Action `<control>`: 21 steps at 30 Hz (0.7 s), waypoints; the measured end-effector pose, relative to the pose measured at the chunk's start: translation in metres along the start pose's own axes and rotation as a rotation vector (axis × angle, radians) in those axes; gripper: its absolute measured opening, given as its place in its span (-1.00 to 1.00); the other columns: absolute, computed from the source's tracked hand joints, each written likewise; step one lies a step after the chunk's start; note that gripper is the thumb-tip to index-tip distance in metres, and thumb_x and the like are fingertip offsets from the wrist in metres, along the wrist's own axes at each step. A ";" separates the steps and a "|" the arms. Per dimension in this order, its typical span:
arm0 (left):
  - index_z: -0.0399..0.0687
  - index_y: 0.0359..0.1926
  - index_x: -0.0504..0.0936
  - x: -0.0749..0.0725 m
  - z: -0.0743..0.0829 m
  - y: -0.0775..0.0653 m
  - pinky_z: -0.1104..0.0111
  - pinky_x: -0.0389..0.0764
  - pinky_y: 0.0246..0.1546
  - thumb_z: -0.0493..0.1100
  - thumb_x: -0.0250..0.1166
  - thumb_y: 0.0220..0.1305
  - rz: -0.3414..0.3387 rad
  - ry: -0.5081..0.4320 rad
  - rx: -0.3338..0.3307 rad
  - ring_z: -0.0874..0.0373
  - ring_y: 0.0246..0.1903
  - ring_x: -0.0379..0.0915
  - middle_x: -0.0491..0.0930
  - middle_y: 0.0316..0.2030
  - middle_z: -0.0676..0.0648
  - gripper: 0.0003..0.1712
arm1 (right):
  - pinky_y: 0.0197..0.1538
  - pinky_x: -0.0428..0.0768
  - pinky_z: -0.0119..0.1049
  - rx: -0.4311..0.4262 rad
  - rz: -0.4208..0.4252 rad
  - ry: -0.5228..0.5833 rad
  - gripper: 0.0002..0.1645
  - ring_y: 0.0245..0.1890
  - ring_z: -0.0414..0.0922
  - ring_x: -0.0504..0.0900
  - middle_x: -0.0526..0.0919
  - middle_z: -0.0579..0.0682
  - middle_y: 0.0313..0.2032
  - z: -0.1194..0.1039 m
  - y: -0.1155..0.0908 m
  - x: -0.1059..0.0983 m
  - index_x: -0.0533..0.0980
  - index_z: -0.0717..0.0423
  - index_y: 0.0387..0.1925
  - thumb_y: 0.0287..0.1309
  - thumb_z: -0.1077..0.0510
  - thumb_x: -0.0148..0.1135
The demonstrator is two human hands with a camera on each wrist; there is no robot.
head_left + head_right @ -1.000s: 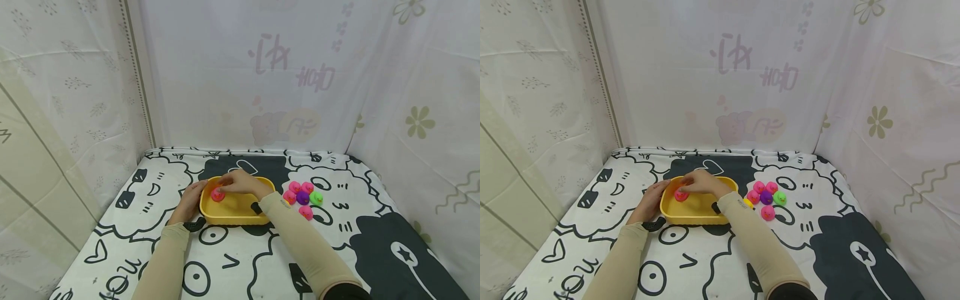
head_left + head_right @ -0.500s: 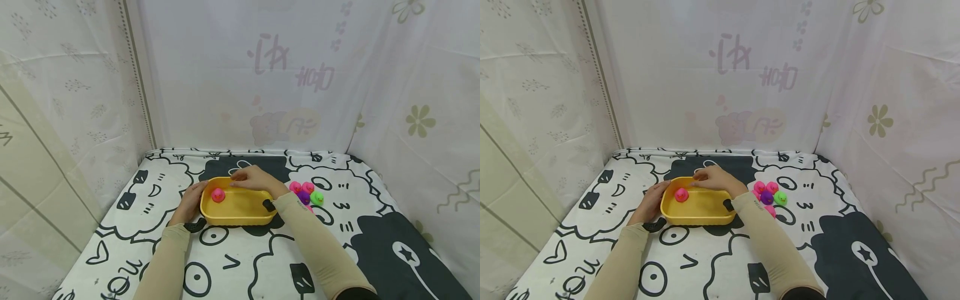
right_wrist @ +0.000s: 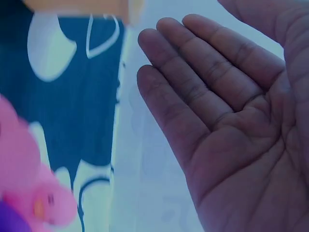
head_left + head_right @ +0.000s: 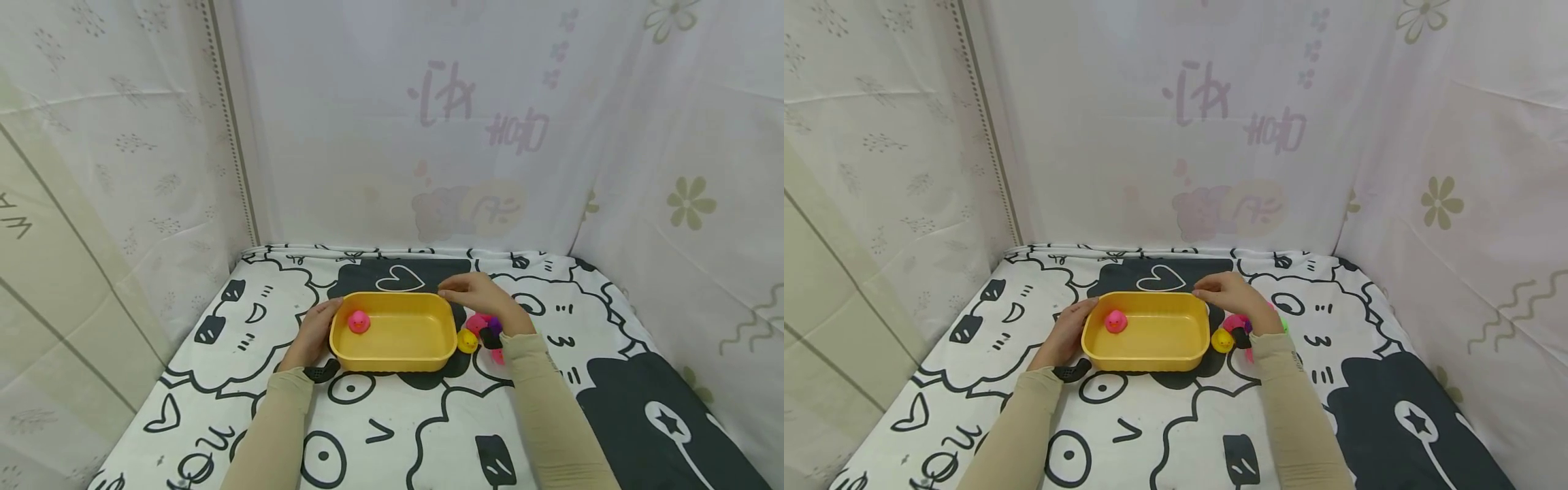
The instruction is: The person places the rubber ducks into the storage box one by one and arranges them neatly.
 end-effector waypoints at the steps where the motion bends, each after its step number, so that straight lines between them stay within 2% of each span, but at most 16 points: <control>1: -0.03 0.39 0.44 0.000 0.000 0.000 0.18 0.44 0.30 0.18 0.08 0.51 -0.001 -0.001 -0.001 0.00 0.33 0.32 0.39 0.37 -0.08 -0.39 | 0.17 0.60 0.04 0.015 0.016 0.007 -0.50 0.13 0.02 0.61 0.68 -0.08 0.06 0.004 -0.005 -0.005 0.61 -0.05 0.16 0.32 -0.20 0.26; 5: -0.04 0.42 0.41 0.000 0.000 0.000 0.19 0.44 0.30 0.20 0.09 0.50 -0.009 -0.002 0.000 0.01 0.35 0.29 0.36 0.39 -0.08 -0.35 | 0.18 0.59 0.07 0.069 0.085 0.006 -0.47 0.16 0.07 0.58 0.68 -0.06 0.07 0.025 -0.021 -0.021 0.60 -0.09 0.18 0.31 -0.24 0.26; 12: -0.05 0.39 0.44 -0.001 0.000 -0.002 0.19 0.45 0.29 0.23 0.12 0.47 0.001 0.000 0.001 0.01 0.32 0.33 0.39 0.36 -0.09 -0.34 | 0.22 0.56 0.05 0.179 0.123 0.056 -0.46 0.20 0.12 0.56 0.67 0.07 0.10 0.059 -0.040 -0.030 0.56 0.10 0.22 0.34 -0.10 0.27; 15: -0.05 0.40 0.43 -0.002 0.000 -0.002 0.19 0.47 0.27 0.24 0.12 0.46 0.008 0.008 0.011 0.00 0.32 0.33 0.39 0.37 -0.09 -0.32 | 0.23 0.55 0.08 0.206 0.120 0.046 -0.46 0.20 0.16 0.54 0.65 0.11 0.13 0.068 -0.041 -0.030 0.55 0.11 0.23 0.33 -0.07 0.28; 21: -0.02 0.40 0.43 -0.001 -0.001 -0.001 0.22 0.50 0.24 0.26 0.12 0.45 -0.004 0.010 0.007 0.00 0.31 0.35 0.39 0.37 -0.08 -0.31 | 0.21 0.55 0.13 0.218 0.053 -0.083 -0.48 0.17 0.19 0.54 0.65 0.12 0.12 0.082 -0.038 -0.024 0.57 0.12 0.21 0.33 -0.05 0.29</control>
Point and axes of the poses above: each hand's wrist, its own y-axis towards the middle knuckle, its own x-axis out of the palm, z = x × y, the point moved 7 cm from there along y, towards the middle knuckle
